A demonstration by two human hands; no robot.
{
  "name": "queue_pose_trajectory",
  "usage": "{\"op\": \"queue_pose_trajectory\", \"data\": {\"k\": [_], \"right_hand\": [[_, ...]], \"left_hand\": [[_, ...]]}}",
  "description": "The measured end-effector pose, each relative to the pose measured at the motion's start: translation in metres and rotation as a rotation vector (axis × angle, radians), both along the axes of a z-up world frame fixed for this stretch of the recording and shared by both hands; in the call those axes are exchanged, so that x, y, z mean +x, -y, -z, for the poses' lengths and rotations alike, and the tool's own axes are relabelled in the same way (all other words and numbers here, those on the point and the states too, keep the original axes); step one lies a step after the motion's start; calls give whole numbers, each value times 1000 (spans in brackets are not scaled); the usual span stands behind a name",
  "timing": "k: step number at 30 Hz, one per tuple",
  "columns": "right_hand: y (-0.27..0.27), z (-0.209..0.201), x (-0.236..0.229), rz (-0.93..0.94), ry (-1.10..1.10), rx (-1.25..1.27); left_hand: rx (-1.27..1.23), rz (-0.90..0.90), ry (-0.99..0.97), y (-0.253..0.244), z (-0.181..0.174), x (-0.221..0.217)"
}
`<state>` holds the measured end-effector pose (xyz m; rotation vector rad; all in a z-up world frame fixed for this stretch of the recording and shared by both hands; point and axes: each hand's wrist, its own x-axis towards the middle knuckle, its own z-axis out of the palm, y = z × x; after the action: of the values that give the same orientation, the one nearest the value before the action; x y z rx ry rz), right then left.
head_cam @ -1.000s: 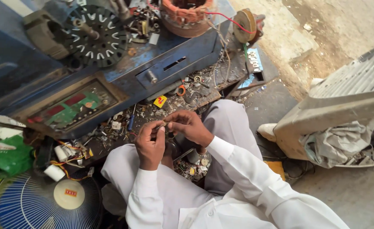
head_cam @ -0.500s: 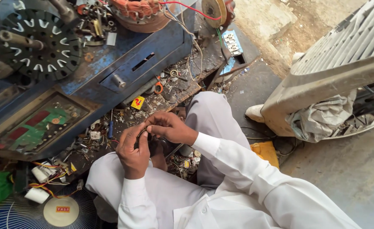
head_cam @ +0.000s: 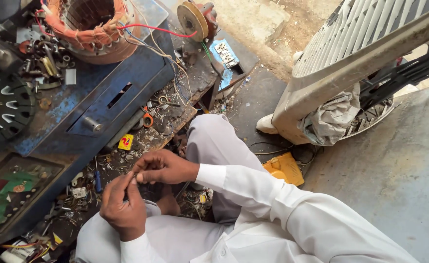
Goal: Repairing and assembling a small electrical rotary switch component by inserting metal contacts into a plastic housing.
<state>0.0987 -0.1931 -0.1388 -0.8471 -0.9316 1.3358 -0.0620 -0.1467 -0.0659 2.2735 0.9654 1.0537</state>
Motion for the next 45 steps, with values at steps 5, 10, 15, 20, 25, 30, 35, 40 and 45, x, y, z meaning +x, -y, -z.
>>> {"op": "queue_pose_trajectory", "data": {"k": [5, 10, 15, 20, 25, 30, 35, 40, 45], "right_hand": [[1, -8, 0, 23, 21, -69], [1, 0, 0, 63, 52, -57], [1, 5, 3, 19, 101, 37], [1, -3, 4, 34, 72, -3], [-2, 6, 3, 14, 13, -88], [-2, -4, 8, -18, 11, -134], [-4, 3, 8, -88, 23, -157], [-4, 5, 8, -62, 53, -132], [-2, 22, 8, -48, 69, -41]], "left_hand": [[-26, 9, 10, 0, 2, -2], [-9, 15, -43, -1, 4, -2], [-18, 33, -31, -1, 7, -4], [-1, 12, -16, -1, 1, -2], [23, 22, -11, -3, 5, 0], [-50, 56, 29, -5, 5, -2], [-84, 66, 26, -6, 6, -4], [-125, 95, 81, -8, 0, -5], [-143, 92, 71, -7, 4, -3]]}}
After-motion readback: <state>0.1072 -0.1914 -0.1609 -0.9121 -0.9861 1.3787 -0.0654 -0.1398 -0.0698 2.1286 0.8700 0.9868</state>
